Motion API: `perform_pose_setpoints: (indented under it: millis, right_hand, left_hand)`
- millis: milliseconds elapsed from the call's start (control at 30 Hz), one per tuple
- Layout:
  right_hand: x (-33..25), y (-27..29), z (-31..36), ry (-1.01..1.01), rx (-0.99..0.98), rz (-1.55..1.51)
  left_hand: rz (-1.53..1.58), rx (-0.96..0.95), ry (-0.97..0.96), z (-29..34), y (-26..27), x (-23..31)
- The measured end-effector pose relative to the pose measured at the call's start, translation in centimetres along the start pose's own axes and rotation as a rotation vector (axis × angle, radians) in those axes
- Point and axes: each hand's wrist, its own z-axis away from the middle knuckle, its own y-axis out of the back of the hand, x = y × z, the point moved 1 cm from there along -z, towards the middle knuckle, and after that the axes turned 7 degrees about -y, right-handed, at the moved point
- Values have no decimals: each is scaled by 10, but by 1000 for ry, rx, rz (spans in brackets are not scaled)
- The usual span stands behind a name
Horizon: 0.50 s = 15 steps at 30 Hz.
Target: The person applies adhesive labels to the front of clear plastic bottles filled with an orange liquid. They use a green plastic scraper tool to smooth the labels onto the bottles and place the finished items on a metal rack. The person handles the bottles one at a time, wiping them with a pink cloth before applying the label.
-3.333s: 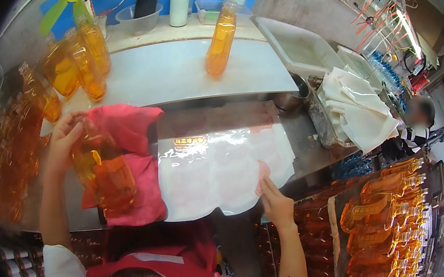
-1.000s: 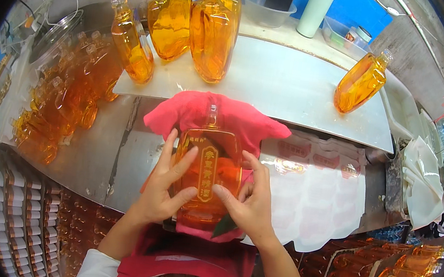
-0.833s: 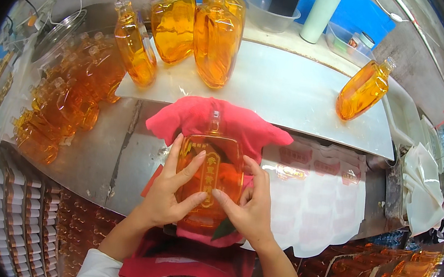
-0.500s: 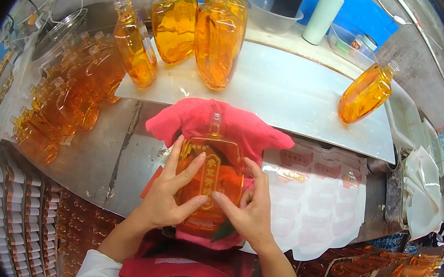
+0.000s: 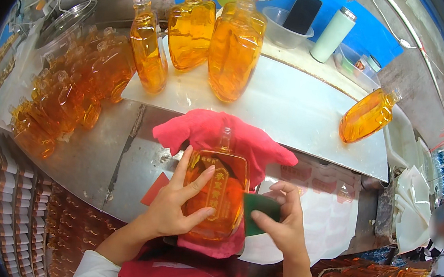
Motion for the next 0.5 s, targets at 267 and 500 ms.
perform_pose_setpoints:
  millis: [267,500]
  right_hand:
    - [-32,-40,-16,418,-121,649]
    - [-52,-59,-66,563,-12,808]
  left_hand:
    - [22,-5,-4,1,0,-6]
    - [56,13,29,2,0,-7]
